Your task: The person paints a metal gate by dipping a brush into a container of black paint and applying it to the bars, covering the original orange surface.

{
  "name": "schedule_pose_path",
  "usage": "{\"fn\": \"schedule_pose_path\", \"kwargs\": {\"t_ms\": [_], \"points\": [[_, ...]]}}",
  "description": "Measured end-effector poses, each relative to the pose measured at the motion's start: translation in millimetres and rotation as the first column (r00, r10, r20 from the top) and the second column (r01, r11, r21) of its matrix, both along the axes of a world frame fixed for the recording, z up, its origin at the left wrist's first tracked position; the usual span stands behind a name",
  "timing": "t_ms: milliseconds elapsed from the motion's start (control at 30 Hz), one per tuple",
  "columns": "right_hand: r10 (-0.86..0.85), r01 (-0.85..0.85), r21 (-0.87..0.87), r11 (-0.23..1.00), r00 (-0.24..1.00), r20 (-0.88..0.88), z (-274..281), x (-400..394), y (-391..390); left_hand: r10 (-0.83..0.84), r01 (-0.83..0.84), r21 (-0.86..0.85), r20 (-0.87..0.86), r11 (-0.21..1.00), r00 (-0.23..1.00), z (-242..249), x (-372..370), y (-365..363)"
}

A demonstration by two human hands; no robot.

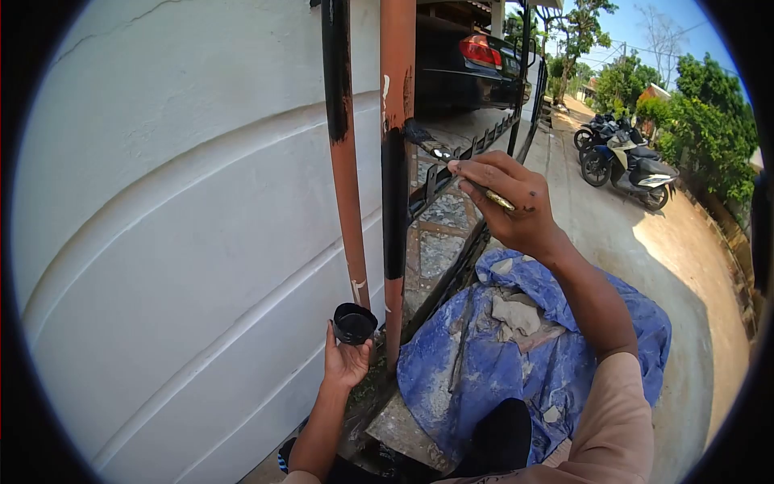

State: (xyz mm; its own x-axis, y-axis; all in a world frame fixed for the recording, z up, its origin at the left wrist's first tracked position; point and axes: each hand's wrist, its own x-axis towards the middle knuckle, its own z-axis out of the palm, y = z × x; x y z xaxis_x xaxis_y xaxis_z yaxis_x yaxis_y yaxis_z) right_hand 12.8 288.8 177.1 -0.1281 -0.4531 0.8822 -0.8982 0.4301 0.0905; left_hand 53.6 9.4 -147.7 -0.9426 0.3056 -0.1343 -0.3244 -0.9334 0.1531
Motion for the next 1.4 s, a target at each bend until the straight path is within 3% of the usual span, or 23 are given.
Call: {"fn": "schedule_pose_path", "kwargs": {"t_ms": [100, 167, 233, 400, 533, 633, 767, 800, 933, 1033, 1133, 1233, 1400], "points": [[-0.02, 0.028, -0.067, 0.997, 0.993, 0.117, -22.0, 21.6, 15.5, -0.045, 0.045, 0.037, -0.011, 0.998, 0.999, 0.1, 4.9, 2.0], [0.092, 0.0, -0.271, 0.962, 0.941, 0.326, -38.4, 34.3, 29.6, -0.074, 0.074, 0.031, -0.011, 0.997, 0.997, 6.1, 8.9, 5.1], [0.185, -0.045, -0.352, 0.935, 0.908, 0.375, -47.1, 42.5, 44.2, -0.087, 0.087, 0.027, -0.006, 0.996, 0.996, 19.1, 13.1, 14.5], [0.242, 0.043, -0.456, 0.889, 0.801, 0.548, -56.2, 66.8, 45.2, -0.133, 0.134, 0.077, -0.028, 0.988, 0.991, 44.8, 23.5, 43.4], [0.262, 0.017, -0.39, 0.921, 0.712, 0.651, -48.9, 71.1, 37.7, -0.144, 0.16, 0.149, -0.112, 0.976, 0.983, 61.4, 26.8, 66.3], [0.131, -0.029, -0.158, 0.987, 0.715, 0.687, -41.3, 63.8, 29.7, -0.155, 0.182, 0.178, -0.156, 0.967, 0.976, 72.4, 24.9, 83.6], [0.2, -0.1, -0.176, 0.979, 0.614, 0.764, -51.6, 53.1, 14.1, -0.151, 0.192, 0.181, -0.219, 0.965, 0.964, 86.2, 24.4, 103.0], [0.083, -0.065, -0.053, 0.996, 0.649, 0.756, -51.0, 52.3, 14.7, -0.147, 0.19, 0.177, -0.228, 0.966, 0.962, 87.8, 24.7, 105.5], [-0.039, -0.07, 0.12, 0.99, 0.691, 0.721, -51.0, 53.8, 15.6, -0.135, 0.184, 0.169, -0.264, 0.968, 0.955, 99.2, 27.5, 111.1], [0.101, -0.065, -0.078, 0.995, 0.572, 0.814, -42.0, 59.7, 21.8, -0.131, 0.181, 0.16, -0.279, 0.97, 0.951, 108.8, 28.1, 114.6], [0.194, -0.104, -0.164, 0.981, 0.496, 0.847, -25.8, 64.6, 28.3, -0.126, 0.171, 0.137, -0.287, 0.976, 0.95, 126.5, 27.3, 116.1], [0.356, -0.137, -0.336, 0.932, 0.53, 0.77, -8.2, 69.9, 35.7, -0.094, 0.144, 0.137, -0.322, 0.98, 0.942, 156.0, 21.6, 120.4], [0.362, -0.148, -0.36, 0.921, 0.668, 0.65, 31.0, 60.1, 43.3, -0.032, 0.096, 0.135, -0.412, 0.986, 0.91, 221.2, 6.7, 126.5]]}}
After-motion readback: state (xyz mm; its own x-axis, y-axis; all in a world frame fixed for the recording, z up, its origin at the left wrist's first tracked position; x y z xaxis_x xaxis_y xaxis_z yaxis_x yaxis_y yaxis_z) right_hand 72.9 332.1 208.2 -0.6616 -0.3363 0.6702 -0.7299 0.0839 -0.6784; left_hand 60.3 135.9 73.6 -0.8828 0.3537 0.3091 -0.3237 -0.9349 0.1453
